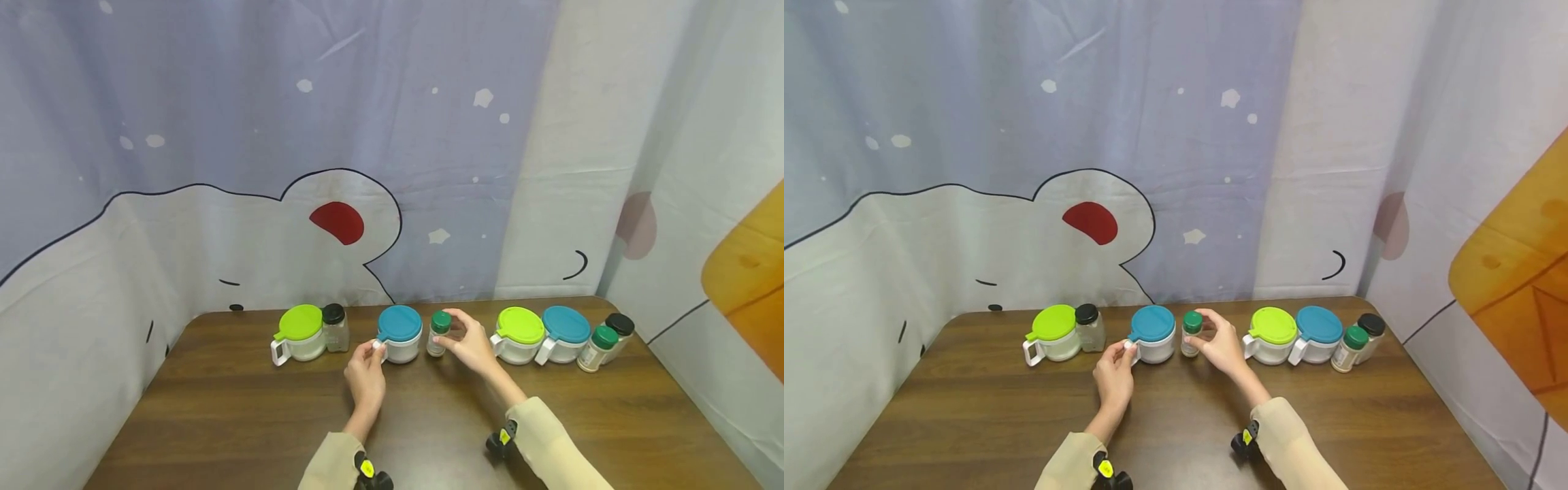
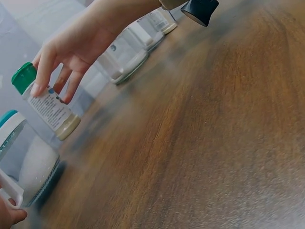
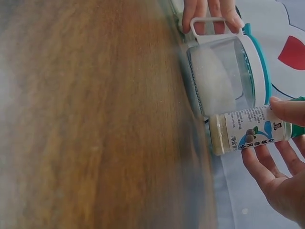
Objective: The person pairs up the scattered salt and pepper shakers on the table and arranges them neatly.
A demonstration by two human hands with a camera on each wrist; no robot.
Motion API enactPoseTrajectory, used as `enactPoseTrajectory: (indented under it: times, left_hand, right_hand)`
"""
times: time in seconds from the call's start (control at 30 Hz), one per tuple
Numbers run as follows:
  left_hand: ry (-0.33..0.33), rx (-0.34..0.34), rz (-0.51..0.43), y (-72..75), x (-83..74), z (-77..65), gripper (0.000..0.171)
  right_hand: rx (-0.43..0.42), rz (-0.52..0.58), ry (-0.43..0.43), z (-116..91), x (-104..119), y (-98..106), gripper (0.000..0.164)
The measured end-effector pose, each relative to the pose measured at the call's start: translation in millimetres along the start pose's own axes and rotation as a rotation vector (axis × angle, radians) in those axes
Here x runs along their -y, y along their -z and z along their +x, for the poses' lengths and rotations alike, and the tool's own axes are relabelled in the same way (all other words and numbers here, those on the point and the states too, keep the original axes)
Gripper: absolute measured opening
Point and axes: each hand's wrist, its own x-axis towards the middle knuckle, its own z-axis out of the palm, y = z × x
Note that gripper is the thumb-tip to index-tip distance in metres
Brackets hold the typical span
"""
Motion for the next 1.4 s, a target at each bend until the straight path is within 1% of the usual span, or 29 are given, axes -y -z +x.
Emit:
enactPoseTrajectory:
  times: [0.13, 0.23, 0.3, 0.53, 0.77, 0.9, 1.0, 1.1, 1.23, 1.3, 1.4]
  left_hand:
    - [0.008, -0.009, 0.005, -1.4, 1.3, 1.8, 0.017]
    - [0.005, -0.019, 0.013, -2.4, 2.5, 3.5, 0.017]
    - [0.005, -0.023, 0.016, -3.4, 3.1, 4.8, 0.017]
    - [0.016, -0.024, 0.003, -7.4, 3.6, 9.2, 0.018]
    - [0.007, -0.018, 0.002, -10.0, 7.7, 11.9, 0.016]
    - [-0.003, -0.008, 0.001, -10.1, 9.0, 13.5, 0.016]
    - [-0.020, 0.004, 0.003, -8.8, 9.5, 14.6, 0.015]
    - [-0.035, 0.022, 0.003, -6.9, 9.7, 15.6, 0.014]
    - [-0.031, 0.052, 0.023, -4.5, 9.6, 16.5, 0.015]
    - [-0.022, 0.067, 0.037, -3.4, 9.0, 16.7, 0.017]
    - [-0.030, 0.084, 0.055, -1.9, 8.4, 17.1, 0.019]
  right_hand:
    - [0.014, 0.034, 0.001, -2.5, 16.7, 1.1, 0.049]
    - [0.029, 0.033, -0.003, -3.7, 28.9, 2.7, 0.048]
    - [0.030, 0.022, -0.006, -2.7, 31.9, 2.6, 0.047]
    - [0.018, 0.042, -0.002, 3.9, 32.1, -0.4, 0.048]
    - [0.003, 0.040, -0.005, 6.8, 28.6, -3.4, 0.047]
    - [0.003, 0.045, -0.004, 8.1, 24.7, -3.8, 0.047]
    - [0.001, 0.023, 0.015, 10.0, 17.8, -5.5, 0.048]
    - [-0.009, 0.009, 0.004, 13.8, 2.2, -9.0, 0.049]
    - [-0.009, 0.006, -0.024, 18.4, -16.7, -12.5, 0.050]
    - [-0.004, 0.006, -0.019, 19.0, -19.8, -13.1, 0.050]
    - [0.001, 0.009, -0.010, 19.1, -20.8, -13.9, 0.050]
